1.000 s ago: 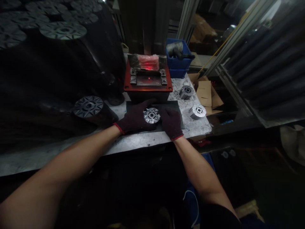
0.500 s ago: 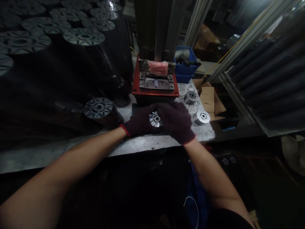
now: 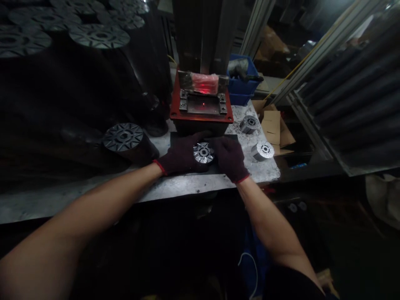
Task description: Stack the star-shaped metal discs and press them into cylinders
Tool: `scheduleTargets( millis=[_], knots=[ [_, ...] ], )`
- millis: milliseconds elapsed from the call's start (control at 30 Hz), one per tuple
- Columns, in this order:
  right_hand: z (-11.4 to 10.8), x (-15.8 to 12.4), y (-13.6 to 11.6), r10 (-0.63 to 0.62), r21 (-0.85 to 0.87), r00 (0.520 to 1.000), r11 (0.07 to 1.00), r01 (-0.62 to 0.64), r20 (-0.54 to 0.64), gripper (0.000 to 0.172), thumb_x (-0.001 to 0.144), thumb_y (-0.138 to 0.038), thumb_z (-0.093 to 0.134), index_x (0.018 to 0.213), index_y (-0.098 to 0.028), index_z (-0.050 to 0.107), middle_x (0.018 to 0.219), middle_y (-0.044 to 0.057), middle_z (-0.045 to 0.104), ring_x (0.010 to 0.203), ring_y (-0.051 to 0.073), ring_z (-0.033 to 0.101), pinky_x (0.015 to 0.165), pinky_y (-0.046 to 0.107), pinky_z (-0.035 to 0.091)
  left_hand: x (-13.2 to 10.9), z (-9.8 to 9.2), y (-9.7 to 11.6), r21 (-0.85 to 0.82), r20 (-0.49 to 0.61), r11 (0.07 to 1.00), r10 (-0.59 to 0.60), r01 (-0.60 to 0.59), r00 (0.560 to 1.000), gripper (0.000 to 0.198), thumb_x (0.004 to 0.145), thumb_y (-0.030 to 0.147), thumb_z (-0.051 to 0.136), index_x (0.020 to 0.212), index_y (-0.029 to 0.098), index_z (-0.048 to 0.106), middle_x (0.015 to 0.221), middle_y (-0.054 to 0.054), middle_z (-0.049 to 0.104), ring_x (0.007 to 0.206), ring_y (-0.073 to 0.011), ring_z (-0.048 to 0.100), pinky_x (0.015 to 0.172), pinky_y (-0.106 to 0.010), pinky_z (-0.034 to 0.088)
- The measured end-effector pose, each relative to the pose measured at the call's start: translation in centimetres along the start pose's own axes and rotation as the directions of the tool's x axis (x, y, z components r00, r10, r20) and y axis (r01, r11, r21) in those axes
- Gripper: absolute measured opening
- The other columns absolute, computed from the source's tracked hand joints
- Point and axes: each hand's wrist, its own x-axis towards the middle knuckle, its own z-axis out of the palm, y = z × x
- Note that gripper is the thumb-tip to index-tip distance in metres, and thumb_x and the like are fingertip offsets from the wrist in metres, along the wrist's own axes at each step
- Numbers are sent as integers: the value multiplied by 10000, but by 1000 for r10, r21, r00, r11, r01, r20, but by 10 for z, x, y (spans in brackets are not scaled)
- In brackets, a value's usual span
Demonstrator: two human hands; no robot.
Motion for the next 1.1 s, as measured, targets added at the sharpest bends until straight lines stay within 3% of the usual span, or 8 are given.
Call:
scheduleTargets(
  millis=[200, 467, 633, 767, 833, 900, 1000, 1100],
  knots=[
    [21, -29, 15, -33, -201, 999, 979, 32, -1, 548, 1196, -450, 380, 945, -234, 818, 895, 59, 818, 863, 257, 812, 794, 400, 655, 1, 2, -1, 8, -14, 1000, 13, -13, 1000, 1152, 698, 422, 995, 1719, 196, 512, 1556, -143, 718, 1390, -417, 715, 1208, -552, 587],
    [-14, -31, 4, -225, -420, 931, 844, 334, 289, 401, 1141, -364, 458, 1162, -342, 857, 1075, 85, 818, 1078, 313, 771, 1051, 502, 657, 1, 1, 1, 24, -8, 999, -20, 20, 1000, 1153, 689, 455, 1006, 1716, 260, 522, 1546, -103, 733, 1372, -392, 731, 1203, -509, 591],
    [-30, 46, -10, -498, -410, 855, 756, 511, 146, 498, 1138, -465, 541, 1547, -224, 691, 1512, 152, 738, 1398, 340, 678, 1219, 566, 528, -2, -5, -2, 14, 48, 1000, -3, 2, 999, 1206, 709, 415, 995, 1763, 266, 427, 1490, -97, 765, 1306, -384, 766, 1103, -480, 631],
    [-21, 119, -19, -418, -416, 842, 735, 534, 343, 486, 1121, -537, 553, 1475, -254, 728, 1583, 114, 696, 1491, 383, 587, 1283, 628, 424, -2, -3, -6, -10, 27, 999, -30, 31, 999, 1466, 563, 476, 1097, 1793, 196, 349, 1646, -179, 643, 1479, -449, 643, 1235, -537, 550],
    [-15, 122, -18, -381, -383, 871, 788, 481, 310, 451, 1127, -562, 526, 1335, -264, 793, 1460, 117, 758, 1441, 364, 616, 1283, 612, 433, -2, -1, -4, -36, -6, 998, -44, 43, 999, 1590, 448, 484, 1145, 1790, 183, 347, 1746, -203, 533, 1586, -476, 528, 1319, -567, 468],
    [-11, 97, -15, -312, -280, 947, 905, 319, 73, 459, 1142, -565, 480, 1228, -263, 814, 1299, 125, 804, 1314, 326, 688, 1216, 564, 515, -2, 0, -2, -64, -24, 997, -47, 45, 999, 1515, 478, 448, 1144, 1768, 186, 392, 1750, -190, 530, 1583, -462, 532, 1322, -565, 465],
    [-11, 32, -4, 75, 63, 955, 996, -59, -286, 512, 1155, -571, 403, 1093, -245, 793, 964, 89, 787, 899, 246, 743, 868, 436, 637, -3, -2, 1, -93, -9, 995, -38, 37, 999, 1304, 613, 341, 1082, 1744, 214, 446, 1674, -131, 626, 1489, -395, 635, 1273, -507, 520],
    [-12, -21, 11, 235, 114, 958, 969, -219, -161, 419, 1066, -577, 566, 1076, -230, 801, 925, 88, 767, 765, 210, 681, 732, 378, 590, -3, -5, -2, -90, 28, 995, -37, 39, 999, 1297, 628, 354, 1052, 1759, 252, 425, 1669, -100, 632, 1481, -374, 649, 1272, -485, 525]
  ],
)
